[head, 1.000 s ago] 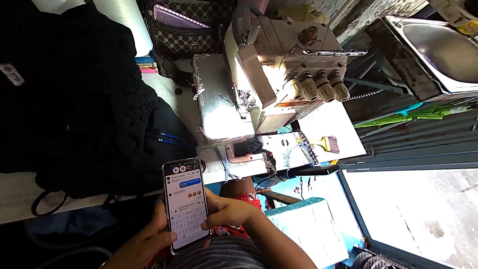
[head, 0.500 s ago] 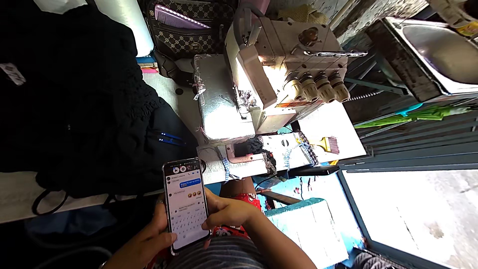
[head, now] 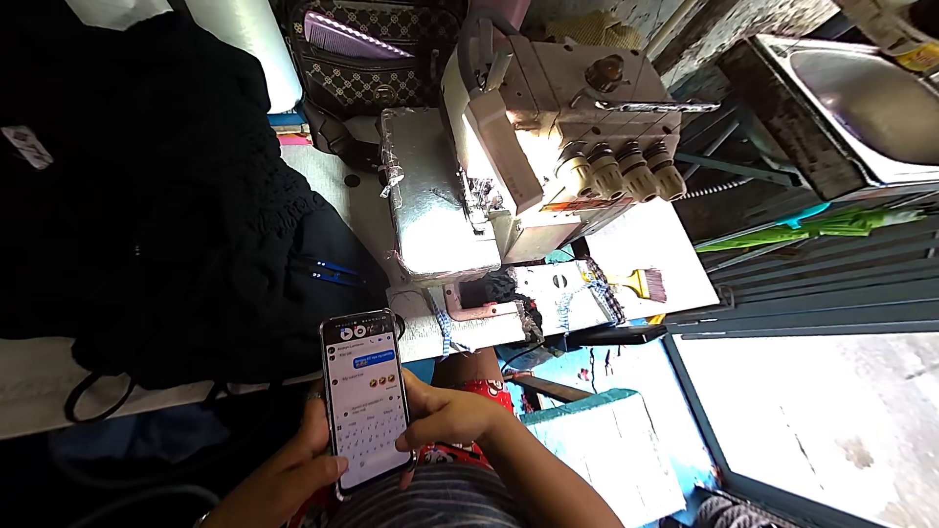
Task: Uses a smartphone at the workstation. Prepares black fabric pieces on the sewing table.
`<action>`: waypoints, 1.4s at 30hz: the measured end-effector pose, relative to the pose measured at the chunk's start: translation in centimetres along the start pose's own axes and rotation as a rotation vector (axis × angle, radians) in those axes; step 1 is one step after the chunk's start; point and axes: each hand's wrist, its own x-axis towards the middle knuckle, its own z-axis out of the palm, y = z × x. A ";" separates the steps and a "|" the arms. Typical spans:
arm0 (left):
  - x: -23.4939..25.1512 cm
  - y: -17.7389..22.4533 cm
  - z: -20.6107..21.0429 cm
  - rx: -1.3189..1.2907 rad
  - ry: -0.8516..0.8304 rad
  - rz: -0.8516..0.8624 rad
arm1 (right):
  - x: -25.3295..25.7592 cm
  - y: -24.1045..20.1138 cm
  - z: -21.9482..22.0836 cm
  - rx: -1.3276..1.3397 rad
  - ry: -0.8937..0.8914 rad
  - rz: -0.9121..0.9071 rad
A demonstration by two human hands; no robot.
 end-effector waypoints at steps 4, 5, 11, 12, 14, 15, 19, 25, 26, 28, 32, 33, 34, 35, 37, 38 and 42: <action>0.1 0.0 0.0 0.001 -0.014 0.009 | 0.0 -0.1 0.0 -0.009 -0.002 -0.002; 0.1 0.1 0.1 0.001 -0.010 0.008 | 0.0 0.0 0.0 -0.009 -0.002 -0.005; 0.0 0.0 0.0 0.013 0.011 -0.005 | 0.0 -0.1 -0.1 0.012 -0.012 -0.009; 0.0 0.0 -0.1 0.005 0.011 -0.009 | 0.0 -0.1 -0.1 0.020 -0.012 -0.013; 0.2 0.2 0.0 0.004 -0.001 -0.006 | 0.0 -0.1 -0.1 0.028 -0.014 -0.017; 0.2 0.2 0.1 0.005 -0.006 -0.003 | 0.0 -0.1 -0.1 0.034 -0.017 -0.017; 0.3 0.4 0.3 -0.001 0.000 -0.013 | 0.0 0.0 -0.1 0.049 -0.020 -0.015; 0.2 0.3 0.2 0.002 0.001 -0.014 | 0.0 0.0 -0.2 0.025 -0.010 -0.004; 0.2 0.4 0.3 0.010 0.009 -0.020 | 0.0 0.0 -0.2 0.023 -0.009 -0.004; 0.2 0.4 0.3 0.010 0.016 -0.018 | 0.0 0.1 -0.2 0.028 -0.012 -0.007; 0.2 0.3 0.3 -0.004 0.012 -0.016 | 0.0 -0.1 0.0 0.038 -0.008 0.000; 0.2 0.3 0.3 -0.004 0.007 -0.015 | 0.0 -0.1 0.0 0.035 -0.004 0.002; 0.2 0.3 0.2 -0.002 0.001 -0.009 | 0.1 -0.1 0.1 0.031 0.003 -0.001; 0.2 0.2 0.1 0.005 -0.004 -0.002 | 0.1 -0.1 0.1 0.024 0.009 -0.005; 0.2 0.0 -0.1 0.009 -0.021 0.016 | 0.1 -0.1 0.1 0.015 0.019 -0.008; 0.2 0.0 0.0 0.011 -0.019 0.016 | 0.1 -0.1 0.1 0.010 0.024 -0.007; 0.1 0.2 0.3 0.037 0.019 -0.016 | 0.1 0.0 0.1 -0.002 0.022 -0.009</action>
